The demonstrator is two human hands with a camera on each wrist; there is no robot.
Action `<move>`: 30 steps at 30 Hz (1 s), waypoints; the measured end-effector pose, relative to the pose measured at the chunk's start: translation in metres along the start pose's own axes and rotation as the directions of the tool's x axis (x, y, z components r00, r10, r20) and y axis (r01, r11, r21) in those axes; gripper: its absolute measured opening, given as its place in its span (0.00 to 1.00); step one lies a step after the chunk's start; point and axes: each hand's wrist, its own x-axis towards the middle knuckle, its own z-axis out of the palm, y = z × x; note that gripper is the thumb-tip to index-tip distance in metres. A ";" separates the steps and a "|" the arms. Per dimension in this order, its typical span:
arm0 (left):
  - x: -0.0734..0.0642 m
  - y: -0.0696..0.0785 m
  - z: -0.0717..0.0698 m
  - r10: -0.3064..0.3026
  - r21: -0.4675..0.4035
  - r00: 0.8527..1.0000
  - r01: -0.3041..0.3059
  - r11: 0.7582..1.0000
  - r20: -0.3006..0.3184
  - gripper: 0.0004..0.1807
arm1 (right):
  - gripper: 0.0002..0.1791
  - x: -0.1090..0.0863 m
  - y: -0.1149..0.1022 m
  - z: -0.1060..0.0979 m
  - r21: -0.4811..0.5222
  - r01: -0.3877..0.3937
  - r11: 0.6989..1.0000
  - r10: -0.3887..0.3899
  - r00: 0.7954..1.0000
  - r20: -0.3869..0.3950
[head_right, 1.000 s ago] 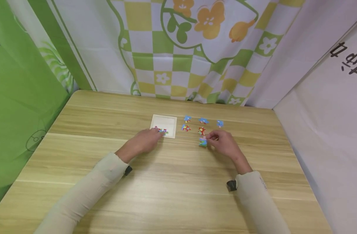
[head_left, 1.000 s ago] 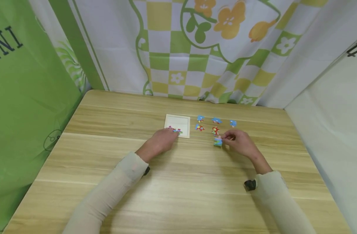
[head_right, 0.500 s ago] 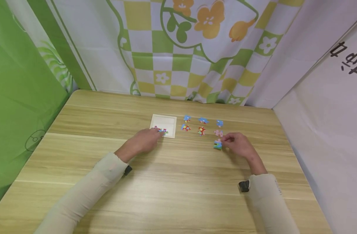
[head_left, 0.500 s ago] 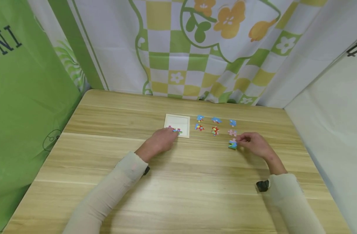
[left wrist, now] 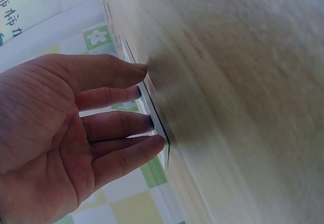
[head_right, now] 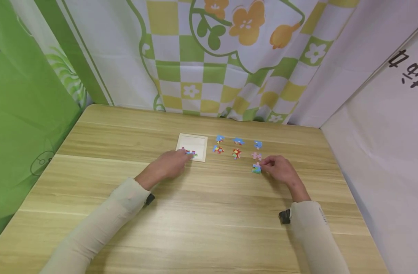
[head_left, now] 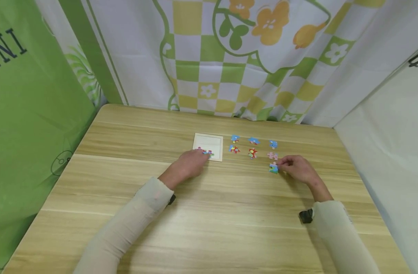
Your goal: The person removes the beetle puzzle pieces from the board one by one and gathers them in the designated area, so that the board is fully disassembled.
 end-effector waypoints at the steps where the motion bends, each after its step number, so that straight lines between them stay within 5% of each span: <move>1: 0.000 0.000 0.000 0.000 0.000 1.000 0.000 1.000 0.001 0.22 | 0.15 0.000 0.001 0.000 -0.002 -0.001 1.000 0.001 1.000 0.000; 15: 0.001 -0.001 -0.002 -0.007 0.000 1.000 0.007 1.000 0.011 0.23 | 0.14 0.003 -0.003 0.002 -0.016 0.042 0.999 -0.043 0.998 -0.041; 30: -0.001 -0.002 0.001 -0.037 -0.063 0.999 0.039 0.997 0.035 0.20 | 0.07 0.029 -0.076 0.034 0.029 0.265 0.964 -0.264 0.963 -0.051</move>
